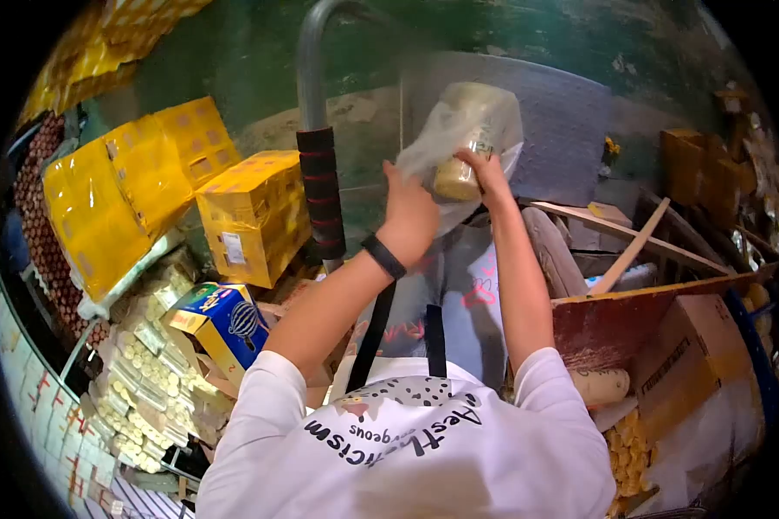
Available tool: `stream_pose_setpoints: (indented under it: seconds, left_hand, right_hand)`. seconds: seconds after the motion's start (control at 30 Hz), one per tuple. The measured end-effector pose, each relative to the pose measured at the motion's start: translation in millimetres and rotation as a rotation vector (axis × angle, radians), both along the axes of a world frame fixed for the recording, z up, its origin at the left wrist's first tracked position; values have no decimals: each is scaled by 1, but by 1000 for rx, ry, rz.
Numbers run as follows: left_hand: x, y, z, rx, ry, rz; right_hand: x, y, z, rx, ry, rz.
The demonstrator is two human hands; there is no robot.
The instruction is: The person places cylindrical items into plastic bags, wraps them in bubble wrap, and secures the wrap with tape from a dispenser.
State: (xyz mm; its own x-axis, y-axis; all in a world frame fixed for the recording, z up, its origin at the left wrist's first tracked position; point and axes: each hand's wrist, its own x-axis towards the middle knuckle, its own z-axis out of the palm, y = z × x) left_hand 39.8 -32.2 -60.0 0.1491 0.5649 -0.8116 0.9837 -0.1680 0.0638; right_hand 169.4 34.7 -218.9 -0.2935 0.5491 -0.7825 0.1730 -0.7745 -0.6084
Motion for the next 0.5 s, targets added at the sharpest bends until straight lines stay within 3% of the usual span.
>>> stream_pose_setpoints:
  seconds: [0.03, 0.13, 0.23, 0.37, 0.5]
  left_hand:
    - [0, -1, -1, 22, 9, 28]
    - [-2, -4, -9, 5, 31, 47]
    - [-3, -19, -30, 175, 185, -19]
    - [-22, -5, -26, -125, 78, 96]
    - [-35, -7, -41, -89, 2, 192]
  right_hand:
    - [10, 11, 0, -394, 139, -55]
    - [27, 5, 75, -645, 334, -263]
    - [59, -39, 132, -498, 335, -261]
    - [132, -102, 235, -353, 229, -285]
    - [222, -183, 322, -232, -65, -543]
